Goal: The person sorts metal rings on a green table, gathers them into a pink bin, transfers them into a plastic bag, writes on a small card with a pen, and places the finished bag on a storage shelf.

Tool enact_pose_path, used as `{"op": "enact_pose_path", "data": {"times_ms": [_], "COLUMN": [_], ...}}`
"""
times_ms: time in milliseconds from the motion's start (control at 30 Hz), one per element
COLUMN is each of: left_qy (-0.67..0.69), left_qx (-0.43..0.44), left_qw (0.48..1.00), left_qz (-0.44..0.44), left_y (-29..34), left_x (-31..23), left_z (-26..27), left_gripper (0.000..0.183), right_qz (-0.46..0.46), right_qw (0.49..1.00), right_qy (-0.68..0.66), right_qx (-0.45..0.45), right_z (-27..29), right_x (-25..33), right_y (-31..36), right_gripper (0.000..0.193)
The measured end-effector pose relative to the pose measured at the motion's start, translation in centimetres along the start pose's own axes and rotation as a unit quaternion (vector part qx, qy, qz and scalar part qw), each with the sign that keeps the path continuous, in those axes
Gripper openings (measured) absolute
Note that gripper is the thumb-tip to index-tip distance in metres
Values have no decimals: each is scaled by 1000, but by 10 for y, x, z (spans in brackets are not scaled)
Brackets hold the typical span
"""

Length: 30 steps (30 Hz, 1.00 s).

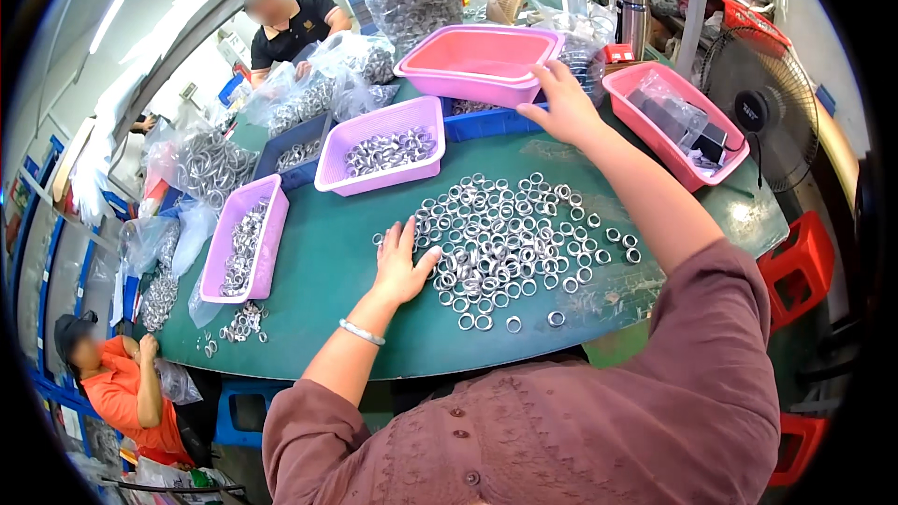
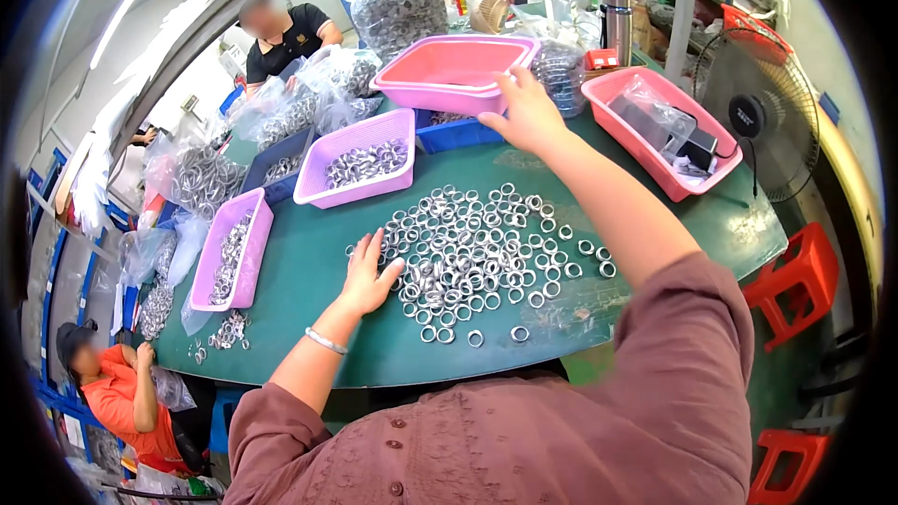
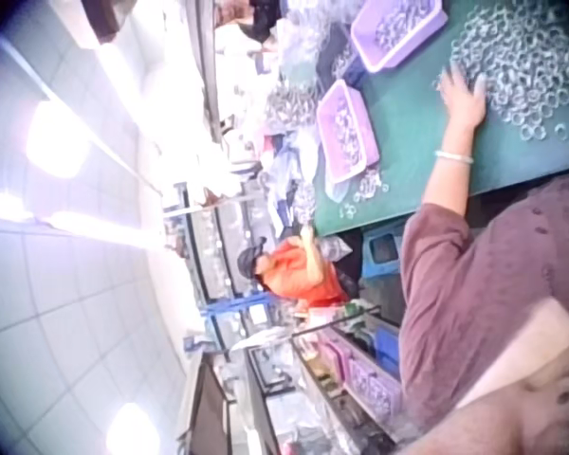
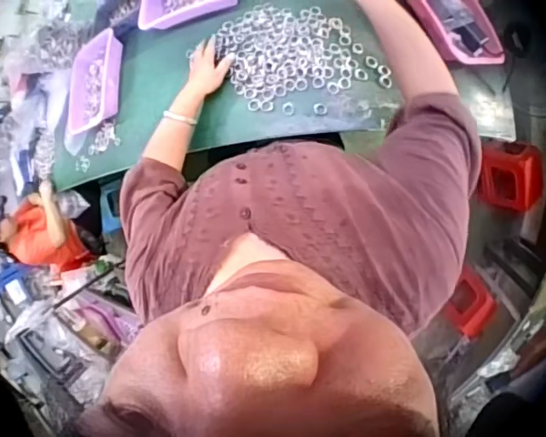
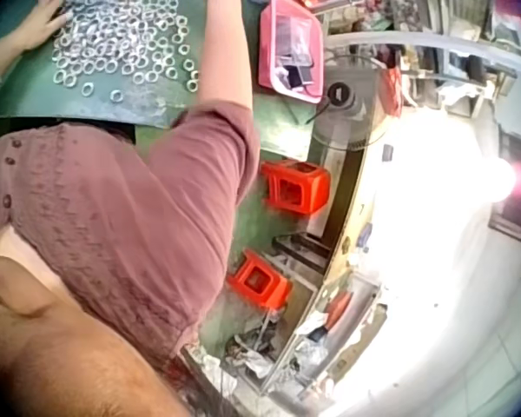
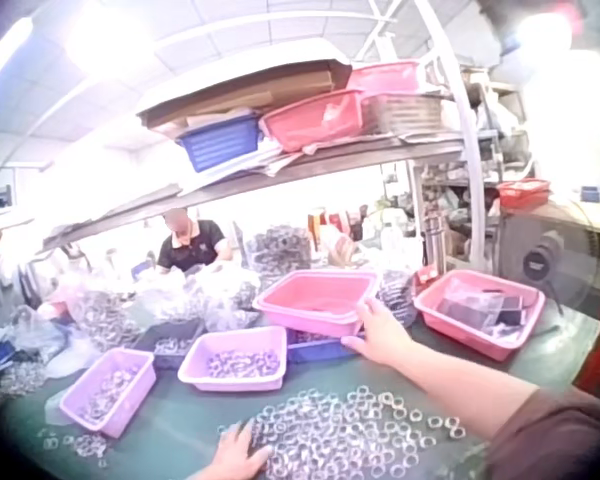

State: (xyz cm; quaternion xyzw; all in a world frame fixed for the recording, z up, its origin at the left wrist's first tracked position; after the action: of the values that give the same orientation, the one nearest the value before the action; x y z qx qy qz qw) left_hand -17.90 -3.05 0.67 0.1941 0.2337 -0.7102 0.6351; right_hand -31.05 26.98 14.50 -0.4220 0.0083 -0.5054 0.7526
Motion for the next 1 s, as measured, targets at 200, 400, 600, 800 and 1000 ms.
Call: {"op": "enact_pose_path", "data": {"times_ms": [200, 400, 600, 800, 1000], "left_qy": [-81, -39, -32, -39, -21], "left_qx": [-8, -43, -51, -60, -92], "left_qw": [995, 994, 995, 996, 994], "left_qz": [54, 92, 75, 61, 61], "left_y": [11, 31, 38, 35, 41], "left_x": [-14, 9, 13, 11, 10], "left_z": [15, 29, 29, 32, 41], "left_gripper": [74, 66, 64, 60, 57], "right_qz": [97, 10, -33, -9, 140], "right_qw": [939, 946, 948, 967, 962], "right_qy": [291, 250, 199, 184, 228], "right_qx": [158, 204, 248, 178, -48], "right_z": [-45, -55, -46, -49, -33], "right_x": [22, 12, 8, 4, 20], "right_y": [-51, -66, -69, -78, -93], "right_gripper": [43, 26, 32, 39, 24]}}
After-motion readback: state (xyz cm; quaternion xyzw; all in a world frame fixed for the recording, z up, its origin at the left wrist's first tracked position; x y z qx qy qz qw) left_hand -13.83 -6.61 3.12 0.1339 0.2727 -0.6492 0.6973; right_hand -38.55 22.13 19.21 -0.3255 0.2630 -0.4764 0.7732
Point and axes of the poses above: each hand's wrist, its own y-axis away from the middle knuckle, its own z-axis out of the back of the hand, x = y × z, the point moved 6 cm from there along -y, towards the middle knuckle, and after that the axes turned 5 degrees about y, right-handed, at the moved point
